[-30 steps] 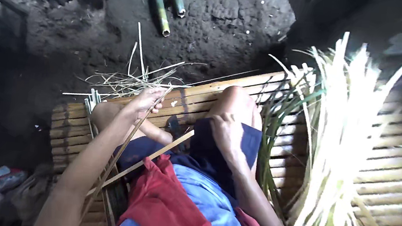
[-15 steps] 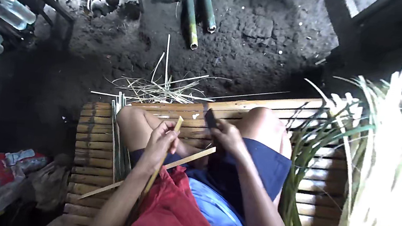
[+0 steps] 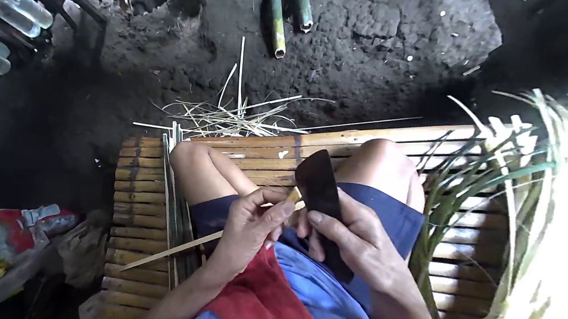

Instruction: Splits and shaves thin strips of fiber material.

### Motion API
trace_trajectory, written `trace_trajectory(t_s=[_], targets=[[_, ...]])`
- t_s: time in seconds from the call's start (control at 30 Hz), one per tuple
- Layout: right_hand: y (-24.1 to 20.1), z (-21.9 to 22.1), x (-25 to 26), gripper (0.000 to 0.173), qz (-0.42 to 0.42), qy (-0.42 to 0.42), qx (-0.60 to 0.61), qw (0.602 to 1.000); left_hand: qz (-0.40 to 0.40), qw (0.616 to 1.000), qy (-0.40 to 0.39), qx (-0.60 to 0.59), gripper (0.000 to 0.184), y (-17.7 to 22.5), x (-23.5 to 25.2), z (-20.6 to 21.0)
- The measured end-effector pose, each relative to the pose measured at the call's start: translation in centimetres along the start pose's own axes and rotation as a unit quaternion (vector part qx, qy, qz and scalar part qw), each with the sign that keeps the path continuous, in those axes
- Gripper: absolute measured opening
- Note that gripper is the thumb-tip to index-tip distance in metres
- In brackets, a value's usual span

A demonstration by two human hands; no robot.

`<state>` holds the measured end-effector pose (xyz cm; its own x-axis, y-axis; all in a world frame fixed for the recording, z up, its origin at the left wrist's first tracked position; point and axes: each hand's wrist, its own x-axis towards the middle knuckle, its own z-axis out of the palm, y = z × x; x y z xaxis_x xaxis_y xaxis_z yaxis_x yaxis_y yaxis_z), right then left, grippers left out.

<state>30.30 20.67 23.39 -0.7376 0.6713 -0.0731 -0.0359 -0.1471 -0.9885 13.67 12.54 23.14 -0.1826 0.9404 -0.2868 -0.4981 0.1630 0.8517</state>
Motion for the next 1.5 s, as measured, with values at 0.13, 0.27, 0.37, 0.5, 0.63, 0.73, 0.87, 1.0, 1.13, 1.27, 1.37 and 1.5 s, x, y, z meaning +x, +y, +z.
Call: trace_trajectory(t_s=[0.13, 0.27, 0.37, 0.5, 0.63, 0.73, 0.87, 1.0, 1.13, 1.27, 1.37, 1.5], targets=[[-0.6, 0.2, -0.2, 0.02, 0.003, -0.003, -0.001, 1.0, 0.02, 0.999, 0.021, 0.021, 0.011, -0.1, 0.0, 0.3], [-0.9, -0.2, -0.1, 0.018, -0.005, -0.025, -0.049, 0.998, 0.029, 0.999, 0.034, 0.026, 0.011, -0.2, 0.1, 0.4], [-0.9, -0.5, 0.1, 0.015, 0.003, -0.037, -0.066, 0.997, 0.03, 0.999, 0.034, 0.023, 0.012, -0.3, 0.2, 0.5], [-1.0, -0.8, 0.2, 0.014, 0.008, -0.05, -0.067, 0.996, 0.031, 0.999, 0.03, 0.012, 0.013, -0.3, 0.2, 0.5], [-1.2, -1.0, 0.1, 0.012, 0.017, -0.069, -0.051, 0.996, 0.044, 0.999, 0.024, 0.014, 0.012, -0.4, 0.1, 0.6], [-1.7, -1.2, 0.0, 0.01, 0.024, -0.093, -0.037, 0.995, 0.061, 0.998, 0.02, 0.023, 0.011, -0.4, -0.3, 0.6], [-2.5, -1.2, -0.4, 0.009, 0.026, -0.116, -0.036, 0.992, 0.073, 0.997, 0.008, 0.003, 0.01, -0.3, -0.9, 0.8], [-3.0, -1.3, -0.7, 0.008, 0.034, -0.125, -0.03, 0.991, 0.087, 0.996, -0.004, 0.003, 0.01, -0.5, -1.2, 0.9], [-4.0, -2.2, -0.7, 0.008, 0.076, -0.161, -0.032, 0.984, 0.104, 0.994, -0.017, 0.016, 0.008, -0.5, -1.5, 1.2], [-3.7, -1.3, -0.8, 0.006, 0.064, -0.152, -0.003, 0.986, 0.102, 0.995, -0.015, -0.005, 0.007, -0.5, -1.8, 1.3], [-2.8, -0.7, -0.7, 0.005, 0.064, -0.141, 0.037, 0.987, 0.086, 0.996, -0.012, -0.006, 0.009, -0.7, -1.8, 1.4], [-3.9, -2.1, 0.1, 0.003, 0.138, -0.206, 0.036, 0.968, 0.074, 0.997, -0.033, 0.007, 0.009, -0.4, -1.9, 1.4]])
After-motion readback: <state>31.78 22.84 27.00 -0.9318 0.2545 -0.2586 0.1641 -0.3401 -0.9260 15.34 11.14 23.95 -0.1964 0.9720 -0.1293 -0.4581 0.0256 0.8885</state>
